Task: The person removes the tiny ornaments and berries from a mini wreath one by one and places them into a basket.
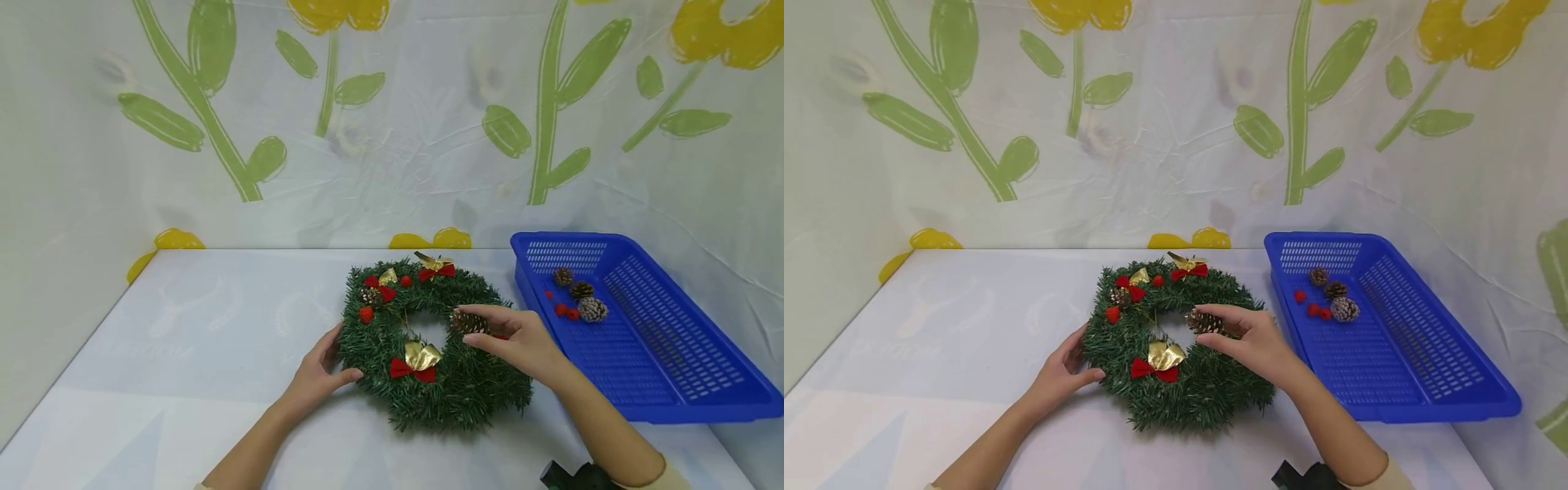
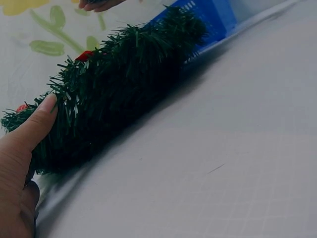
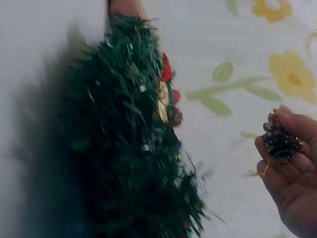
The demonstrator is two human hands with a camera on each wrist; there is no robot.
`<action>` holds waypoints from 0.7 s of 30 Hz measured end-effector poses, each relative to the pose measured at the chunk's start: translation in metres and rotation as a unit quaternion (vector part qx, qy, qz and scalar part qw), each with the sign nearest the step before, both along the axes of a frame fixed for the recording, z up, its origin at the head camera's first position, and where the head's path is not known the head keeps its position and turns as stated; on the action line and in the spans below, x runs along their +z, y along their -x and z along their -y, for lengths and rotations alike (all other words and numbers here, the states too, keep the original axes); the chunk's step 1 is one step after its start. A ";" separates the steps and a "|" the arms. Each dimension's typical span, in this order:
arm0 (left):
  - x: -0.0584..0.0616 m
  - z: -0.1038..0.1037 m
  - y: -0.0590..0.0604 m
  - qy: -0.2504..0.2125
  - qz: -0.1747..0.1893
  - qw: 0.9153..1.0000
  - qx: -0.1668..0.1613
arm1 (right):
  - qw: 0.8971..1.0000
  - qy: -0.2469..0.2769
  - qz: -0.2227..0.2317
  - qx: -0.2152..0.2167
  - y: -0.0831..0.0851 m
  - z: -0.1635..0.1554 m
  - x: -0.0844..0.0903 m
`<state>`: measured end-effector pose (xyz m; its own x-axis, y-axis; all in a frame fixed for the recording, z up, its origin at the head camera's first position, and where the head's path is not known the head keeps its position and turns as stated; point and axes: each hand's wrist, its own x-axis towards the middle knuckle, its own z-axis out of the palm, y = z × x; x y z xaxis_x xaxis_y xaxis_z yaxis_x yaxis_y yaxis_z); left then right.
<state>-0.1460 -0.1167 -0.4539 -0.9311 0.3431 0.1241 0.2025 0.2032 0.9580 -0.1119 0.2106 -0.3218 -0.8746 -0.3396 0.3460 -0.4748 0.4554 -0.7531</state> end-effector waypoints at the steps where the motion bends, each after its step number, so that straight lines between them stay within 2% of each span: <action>1: 0.000 0.000 0.000 0.000 0.001 1.000 0.000 | 1.000 -0.005 -0.001 -0.002 -0.001 -0.003 0.002; 7: 0.000 0.001 0.001 0.001 0.000 1.000 0.000 | 0.999 -0.032 0.008 -0.023 -0.008 -0.021 0.008; 16: -0.002 0.000 0.001 -0.002 0.003 1.000 -0.001 | 0.995 -0.092 -0.029 -0.029 -0.017 -0.048 0.017; 21: -0.001 0.000 0.002 -0.004 0.004 1.000 -0.003 | 0.995 -0.103 -0.007 -0.013 -0.017 -0.064 0.026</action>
